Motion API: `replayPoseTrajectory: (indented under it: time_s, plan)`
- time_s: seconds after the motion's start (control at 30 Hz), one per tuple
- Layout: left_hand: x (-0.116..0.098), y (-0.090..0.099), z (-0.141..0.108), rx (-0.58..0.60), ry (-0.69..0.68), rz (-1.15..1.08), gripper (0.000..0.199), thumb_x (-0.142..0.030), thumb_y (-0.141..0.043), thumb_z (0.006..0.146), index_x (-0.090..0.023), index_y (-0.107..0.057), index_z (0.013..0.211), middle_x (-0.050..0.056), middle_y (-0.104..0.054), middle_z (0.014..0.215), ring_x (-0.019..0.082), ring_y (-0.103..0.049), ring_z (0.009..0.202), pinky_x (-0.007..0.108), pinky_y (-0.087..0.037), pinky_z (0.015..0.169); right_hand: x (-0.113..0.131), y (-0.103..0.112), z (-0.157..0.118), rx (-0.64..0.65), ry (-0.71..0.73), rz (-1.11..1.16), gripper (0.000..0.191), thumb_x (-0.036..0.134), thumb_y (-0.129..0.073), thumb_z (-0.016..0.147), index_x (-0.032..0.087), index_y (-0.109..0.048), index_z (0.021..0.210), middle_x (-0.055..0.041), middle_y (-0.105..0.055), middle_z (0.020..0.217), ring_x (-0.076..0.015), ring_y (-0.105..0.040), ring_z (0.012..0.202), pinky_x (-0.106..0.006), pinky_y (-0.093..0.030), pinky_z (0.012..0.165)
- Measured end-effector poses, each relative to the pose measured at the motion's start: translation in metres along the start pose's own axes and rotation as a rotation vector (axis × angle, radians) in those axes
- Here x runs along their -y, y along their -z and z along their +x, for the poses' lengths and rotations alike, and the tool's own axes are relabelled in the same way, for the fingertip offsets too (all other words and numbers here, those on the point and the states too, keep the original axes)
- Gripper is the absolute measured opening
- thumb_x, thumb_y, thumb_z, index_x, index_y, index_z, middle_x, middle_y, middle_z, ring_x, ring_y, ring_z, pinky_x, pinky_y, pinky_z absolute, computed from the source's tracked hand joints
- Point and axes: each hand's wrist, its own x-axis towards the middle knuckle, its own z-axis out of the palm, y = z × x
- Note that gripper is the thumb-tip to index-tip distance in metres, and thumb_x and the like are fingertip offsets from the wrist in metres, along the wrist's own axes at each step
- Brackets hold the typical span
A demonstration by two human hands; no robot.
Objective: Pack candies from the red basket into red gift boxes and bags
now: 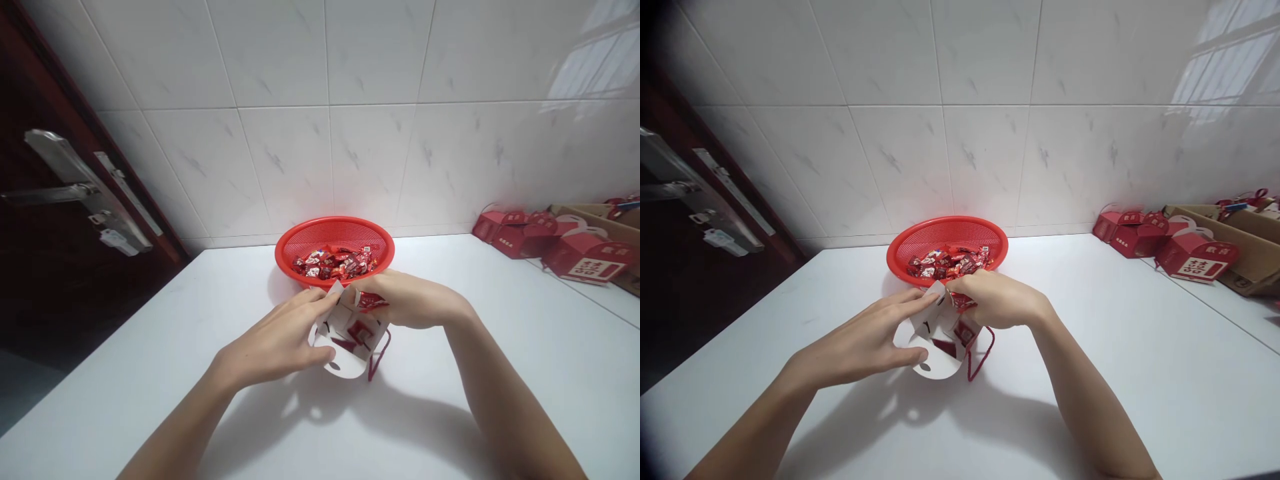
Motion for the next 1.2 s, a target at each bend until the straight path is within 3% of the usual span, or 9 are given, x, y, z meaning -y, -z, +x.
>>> replayPoseTrajectory:
  time_s: [0.27,0.43,0.73,0.97,1.2]
  plan:
    - [-0.003,0.0,-0.002,0.012,0.003,-0.007,0.055,-0.032,-0.062,0.082,-0.029,-0.055,0.136,0.005,-0.063,0.117,0.027,-0.057,0.109,0.032,-0.047,0.083,0.003,-0.004,0.002,-0.051,-0.054,-0.1,0.02,0.002,-0.053,0.082,0.02,-0.047,0.075,0.0002,-0.059,0.072,-0.013,-0.048,0.061,-0.027,-0.027,0.052]
    - [-0.001,-0.001,-0.002,-0.004,0.01,0.008,0.059,-0.035,-0.061,0.082,-0.028,-0.053,0.14,0.006,-0.064,0.115,0.028,-0.058,0.108,0.033,-0.048,0.083,0.005,-0.012,0.007,-0.127,-0.043,-0.118,0.019,0.009,-0.059,0.084,0.021,-0.045,0.081,0.0015,-0.059,0.073,-0.0126,-0.048,0.06,-0.027,-0.026,0.053]
    - [0.002,0.0,-0.001,-0.009,-0.021,0.019,0.057,-0.04,-0.06,0.085,-0.028,-0.053,0.14,0.007,-0.064,0.118,0.029,-0.059,0.11,0.034,-0.048,0.085,0.009,-0.021,0.018,-0.209,-0.129,-0.219,0.032,0.025,-0.07,0.082,0.022,-0.039,0.073,0.0032,-0.053,0.067,-0.0115,-0.041,0.056,-0.028,-0.023,0.053]
    - [0.0,-0.001,-0.001,0.004,0.015,0.015,0.063,-0.04,-0.061,0.085,-0.027,-0.049,0.145,0.008,-0.064,0.119,0.029,-0.058,0.113,0.035,-0.049,0.088,0.007,-0.02,0.016,-0.264,-0.122,-0.072,0.018,0.026,-0.056,0.089,0.023,-0.041,0.081,0.0009,-0.056,0.072,-0.0138,-0.048,0.059,-0.028,-0.027,0.053]
    - [-0.002,-0.001,-0.006,-0.024,0.002,0.025,0.07,-0.037,-0.063,0.086,-0.028,-0.041,0.151,0.008,-0.06,0.131,0.03,-0.055,0.121,0.036,-0.049,0.094,0.007,-0.01,0.003,-0.213,-0.038,0.129,0.022,0.028,-0.054,0.089,0.025,-0.034,0.082,0.0057,-0.048,0.068,-0.0131,-0.044,0.057,-0.026,-0.031,0.05]
